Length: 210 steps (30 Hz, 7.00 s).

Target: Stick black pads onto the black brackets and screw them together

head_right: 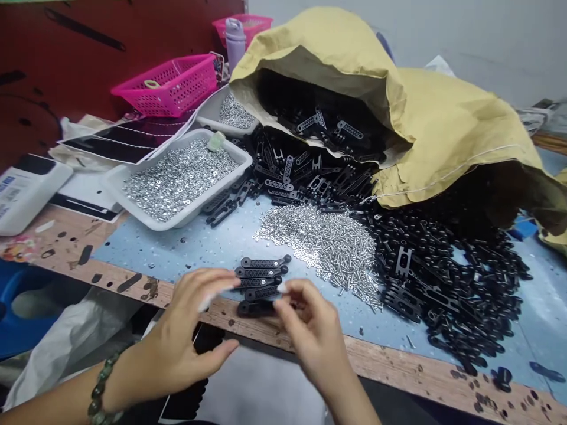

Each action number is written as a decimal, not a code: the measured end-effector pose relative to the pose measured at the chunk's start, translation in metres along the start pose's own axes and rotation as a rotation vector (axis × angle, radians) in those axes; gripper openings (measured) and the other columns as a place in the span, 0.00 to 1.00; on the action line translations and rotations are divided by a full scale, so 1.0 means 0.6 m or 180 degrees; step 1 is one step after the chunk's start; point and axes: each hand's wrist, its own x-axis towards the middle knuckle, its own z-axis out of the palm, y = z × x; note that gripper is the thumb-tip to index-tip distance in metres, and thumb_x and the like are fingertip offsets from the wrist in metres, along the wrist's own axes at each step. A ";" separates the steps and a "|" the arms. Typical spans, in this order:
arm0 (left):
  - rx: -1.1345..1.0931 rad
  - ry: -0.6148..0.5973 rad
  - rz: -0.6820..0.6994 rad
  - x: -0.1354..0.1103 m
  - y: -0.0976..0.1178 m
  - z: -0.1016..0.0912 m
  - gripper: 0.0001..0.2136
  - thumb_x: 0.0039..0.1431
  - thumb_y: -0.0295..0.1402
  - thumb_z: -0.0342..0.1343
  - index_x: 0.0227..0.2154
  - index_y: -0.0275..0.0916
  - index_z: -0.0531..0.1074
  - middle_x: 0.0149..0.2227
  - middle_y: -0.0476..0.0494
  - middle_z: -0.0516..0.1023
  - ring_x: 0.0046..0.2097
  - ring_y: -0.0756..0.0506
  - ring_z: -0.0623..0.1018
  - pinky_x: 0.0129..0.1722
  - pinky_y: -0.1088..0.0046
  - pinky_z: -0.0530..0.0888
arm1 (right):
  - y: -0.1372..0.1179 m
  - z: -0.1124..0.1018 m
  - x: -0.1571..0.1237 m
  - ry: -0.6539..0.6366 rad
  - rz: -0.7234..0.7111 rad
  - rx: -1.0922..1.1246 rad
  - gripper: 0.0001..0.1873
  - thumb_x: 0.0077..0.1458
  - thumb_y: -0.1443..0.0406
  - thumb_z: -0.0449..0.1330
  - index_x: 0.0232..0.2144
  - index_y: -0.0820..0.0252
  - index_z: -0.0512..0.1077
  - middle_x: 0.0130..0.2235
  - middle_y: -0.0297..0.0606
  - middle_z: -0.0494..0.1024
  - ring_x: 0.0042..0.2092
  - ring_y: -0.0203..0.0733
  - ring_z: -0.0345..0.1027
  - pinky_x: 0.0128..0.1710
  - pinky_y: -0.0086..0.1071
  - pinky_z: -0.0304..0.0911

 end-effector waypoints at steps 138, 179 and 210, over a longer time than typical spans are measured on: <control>0.0862 0.0118 0.0502 -0.017 -0.061 -0.004 0.17 0.62 0.25 0.46 0.51 0.39 0.69 0.51 0.45 0.75 0.52 0.40 0.69 0.50 0.61 0.53 | 0.029 0.075 0.052 0.0704 0.0193 -0.0570 0.14 0.50 0.61 0.61 0.17 0.59 0.68 0.32 0.39 0.70 0.33 0.41 0.66 0.30 0.31 0.62; 0.0101 0.0082 -0.0134 0.016 -0.076 -0.025 0.19 0.63 0.28 0.44 0.55 0.43 0.67 0.61 0.46 0.63 0.62 0.38 0.57 0.58 0.54 0.57 | -0.003 0.028 0.047 0.0861 -0.0047 -0.0666 0.11 0.54 0.60 0.60 0.24 0.59 0.71 0.38 0.42 0.67 0.30 0.37 0.64 0.20 0.28 0.63; 0.0868 -0.0281 0.0484 0.018 -0.065 0.002 0.19 0.62 0.33 0.49 0.56 0.38 0.64 0.54 0.44 0.72 0.54 0.40 0.68 0.53 0.57 0.50 | 0.035 0.045 0.071 0.0583 0.0160 -0.1420 0.13 0.54 0.62 0.56 0.20 0.59 0.66 0.32 0.37 0.67 0.28 0.37 0.64 0.28 0.30 0.60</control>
